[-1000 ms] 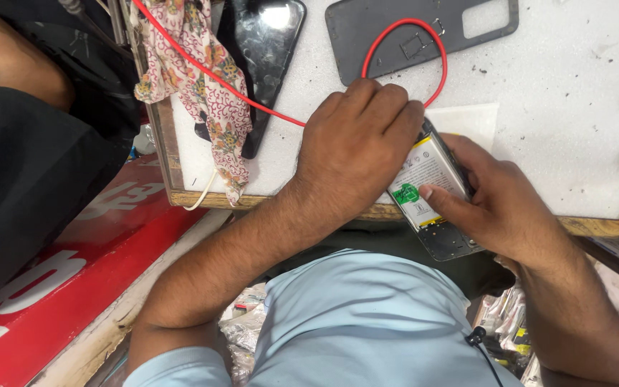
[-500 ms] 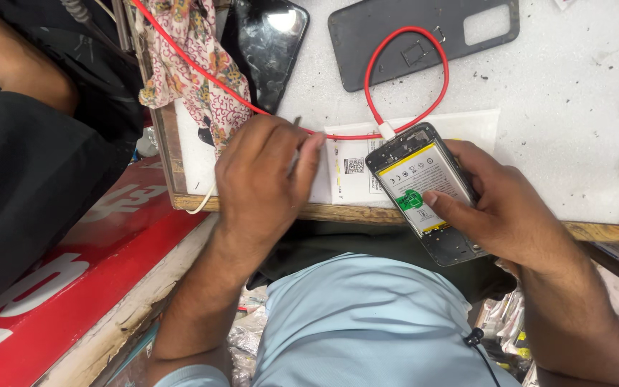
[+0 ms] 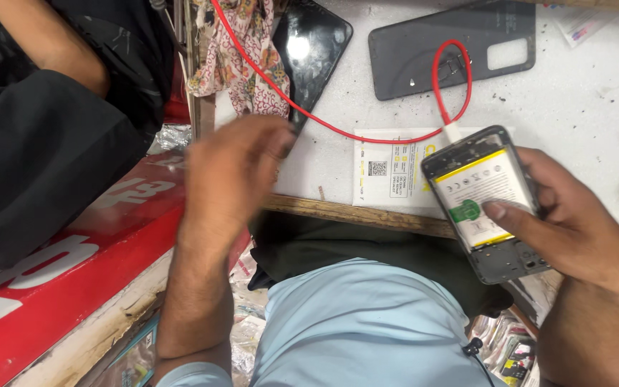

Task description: The person reassembles a smartphone by placing a battery into the chassis, seating the camera module, and fitting the back cover. The person handles the battery, camera module, and back cover, then sets the assembled phone on the workbench.

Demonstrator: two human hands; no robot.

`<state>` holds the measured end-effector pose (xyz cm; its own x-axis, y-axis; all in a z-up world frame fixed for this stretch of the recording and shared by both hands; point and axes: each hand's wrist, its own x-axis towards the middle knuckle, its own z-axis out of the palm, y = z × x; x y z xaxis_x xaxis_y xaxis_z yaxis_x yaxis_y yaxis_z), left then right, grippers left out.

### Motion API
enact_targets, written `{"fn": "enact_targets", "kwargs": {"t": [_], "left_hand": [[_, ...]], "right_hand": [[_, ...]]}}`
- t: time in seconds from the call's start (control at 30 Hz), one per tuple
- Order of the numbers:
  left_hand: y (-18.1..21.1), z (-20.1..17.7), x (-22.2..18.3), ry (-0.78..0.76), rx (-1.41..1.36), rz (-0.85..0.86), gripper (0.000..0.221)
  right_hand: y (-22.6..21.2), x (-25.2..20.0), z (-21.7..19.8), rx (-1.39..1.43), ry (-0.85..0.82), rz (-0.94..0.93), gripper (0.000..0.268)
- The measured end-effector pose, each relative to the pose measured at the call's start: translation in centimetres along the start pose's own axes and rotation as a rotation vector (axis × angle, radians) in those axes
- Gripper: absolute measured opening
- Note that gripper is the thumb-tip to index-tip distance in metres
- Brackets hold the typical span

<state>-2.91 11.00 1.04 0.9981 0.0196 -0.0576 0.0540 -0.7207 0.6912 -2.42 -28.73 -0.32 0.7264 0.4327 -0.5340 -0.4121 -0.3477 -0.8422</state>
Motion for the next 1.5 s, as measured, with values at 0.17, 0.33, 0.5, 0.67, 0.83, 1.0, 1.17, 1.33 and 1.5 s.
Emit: {"fn": "enact_targets", "kwargs": {"t": [0.17, 0.33, 0.5, 0.67, 0.83, 1.0, 1.17, 1.33, 1.5], "left_hand": [[1.2, 2.5, 0.0, -0.064, 0.125, 0.346, 0.023], [2.1, 1.0, -0.6, 0.049, 0.365, 0.335, 0.017], [5.6, 0.3, -1.9, 0.061, 0.22, 0.625, 0.036], [7.8, 2.6, -2.7, 0.145, 0.21, 0.986, 0.015], [8.0, 0.1, -3.3, 0.178, 0.218, 1.038, 0.01], [8.7, -3.4, -3.6, -0.05, -0.011, 0.793, 0.02], [7.7, -0.8, -4.5, -0.305, -0.446, 0.035, 0.024], [5.4, 5.4, -4.4, -0.431, -0.914, -0.218, 0.024], [5.2, 7.6, -4.6, -0.325, -0.78, -0.119, 0.056]], "right_hand": [[-1.0, -1.7, -1.4, -0.013, 0.076, -0.062, 0.059], [-1.3, -2.0, -2.0, -0.052, 0.088, -0.07, 0.06], [-1.9, -0.5, -0.6, 0.145, -0.049, 0.0, 0.065], [-2.2, 1.4, 2.1, 0.348, -0.397, -0.011, 0.065], [-1.5, -0.6, 2.5, 0.539, -0.419, -0.133, 0.058], [-0.8, -0.8, 4.2, 0.521, -0.068, -0.171, 0.06], [1.0, 0.2, 7.5, 0.547, -0.108, -0.496, 0.046], [2.5, 0.6, 8.7, 0.521, 0.057, -0.404, 0.041], [2.7, 0.8, 8.7, 0.394, 0.186, -0.314, 0.033]]}}
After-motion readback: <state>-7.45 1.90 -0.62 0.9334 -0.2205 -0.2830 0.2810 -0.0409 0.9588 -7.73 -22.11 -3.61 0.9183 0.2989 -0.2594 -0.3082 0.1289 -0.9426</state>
